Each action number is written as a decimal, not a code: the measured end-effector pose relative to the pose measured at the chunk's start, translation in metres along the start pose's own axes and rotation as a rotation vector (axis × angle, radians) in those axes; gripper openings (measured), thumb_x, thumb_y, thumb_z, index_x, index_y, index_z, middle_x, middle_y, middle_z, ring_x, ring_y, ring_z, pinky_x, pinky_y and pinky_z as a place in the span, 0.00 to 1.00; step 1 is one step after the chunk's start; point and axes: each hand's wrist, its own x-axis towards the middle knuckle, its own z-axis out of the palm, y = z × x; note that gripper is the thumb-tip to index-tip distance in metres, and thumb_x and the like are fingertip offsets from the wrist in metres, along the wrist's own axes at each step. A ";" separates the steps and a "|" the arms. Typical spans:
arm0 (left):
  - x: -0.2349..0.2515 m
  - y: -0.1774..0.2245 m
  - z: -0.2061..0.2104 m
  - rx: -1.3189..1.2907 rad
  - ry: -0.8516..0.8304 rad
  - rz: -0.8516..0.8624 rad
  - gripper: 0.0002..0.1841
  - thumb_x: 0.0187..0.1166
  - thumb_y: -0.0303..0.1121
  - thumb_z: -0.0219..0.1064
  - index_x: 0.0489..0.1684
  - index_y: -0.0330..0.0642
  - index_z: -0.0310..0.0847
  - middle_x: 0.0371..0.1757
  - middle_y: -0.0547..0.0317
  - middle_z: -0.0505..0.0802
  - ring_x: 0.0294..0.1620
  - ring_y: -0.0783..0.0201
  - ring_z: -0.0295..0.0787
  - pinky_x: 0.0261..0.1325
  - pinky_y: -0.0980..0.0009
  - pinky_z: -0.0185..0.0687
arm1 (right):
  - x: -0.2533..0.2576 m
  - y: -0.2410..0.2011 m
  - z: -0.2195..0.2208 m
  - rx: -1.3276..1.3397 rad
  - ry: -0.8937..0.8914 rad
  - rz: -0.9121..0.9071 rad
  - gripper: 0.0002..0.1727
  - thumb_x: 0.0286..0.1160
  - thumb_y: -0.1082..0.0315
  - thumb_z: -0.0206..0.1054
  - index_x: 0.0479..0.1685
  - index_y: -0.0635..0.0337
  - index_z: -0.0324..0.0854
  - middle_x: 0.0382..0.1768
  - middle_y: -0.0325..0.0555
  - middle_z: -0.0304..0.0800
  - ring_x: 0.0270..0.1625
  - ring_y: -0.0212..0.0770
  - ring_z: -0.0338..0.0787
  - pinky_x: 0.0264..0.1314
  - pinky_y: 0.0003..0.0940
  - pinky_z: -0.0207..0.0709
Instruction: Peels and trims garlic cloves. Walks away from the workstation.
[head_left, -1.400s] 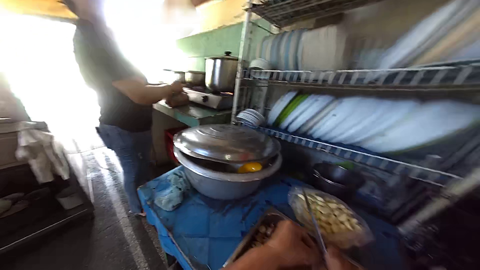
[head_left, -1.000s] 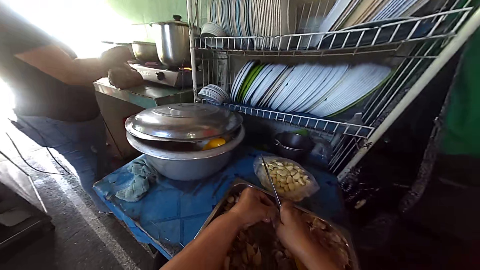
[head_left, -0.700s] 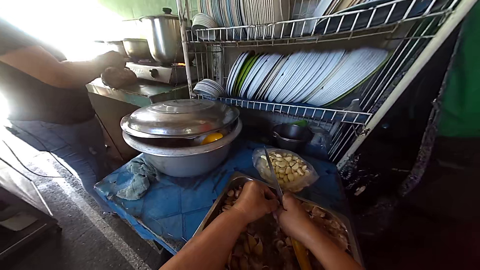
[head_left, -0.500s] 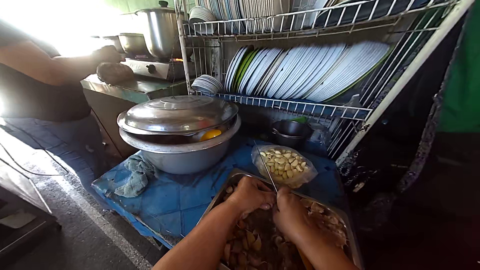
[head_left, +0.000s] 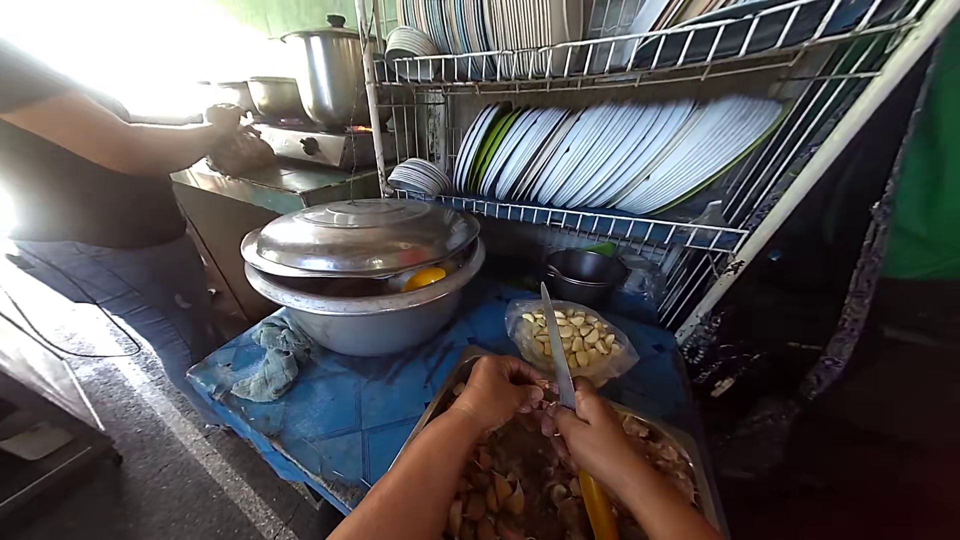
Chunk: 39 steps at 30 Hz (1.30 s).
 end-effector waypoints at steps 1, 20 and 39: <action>0.000 0.000 -0.001 0.016 0.007 -0.011 0.07 0.77 0.20 0.71 0.48 0.30 0.86 0.38 0.54 0.90 0.33 0.72 0.87 0.43 0.77 0.85 | 0.000 0.001 0.000 -0.010 -0.008 -0.016 0.13 0.88 0.74 0.51 0.67 0.62 0.64 0.29 0.42 0.83 0.20 0.34 0.81 0.23 0.28 0.78; -0.003 0.004 0.007 0.104 -0.034 -0.080 0.06 0.74 0.25 0.76 0.42 0.31 0.89 0.32 0.58 0.91 0.29 0.74 0.86 0.40 0.78 0.84 | 0.000 -0.008 0.010 -0.455 0.012 0.024 0.18 0.84 0.75 0.57 0.69 0.67 0.63 0.42 0.51 0.83 0.45 0.45 0.90 0.55 0.43 0.83; 0.003 -0.005 0.003 -0.076 -0.046 -0.026 0.09 0.70 0.25 0.79 0.43 0.31 0.87 0.40 0.55 0.91 0.40 0.69 0.89 0.52 0.73 0.87 | 0.003 0.007 0.006 -0.175 0.021 -0.074 0.12 0.85 0.74 0.51 0.63 0.66 0.67 0.33 0.45 0.82 0.28 0.39 0.86 0.35 0.37 0.84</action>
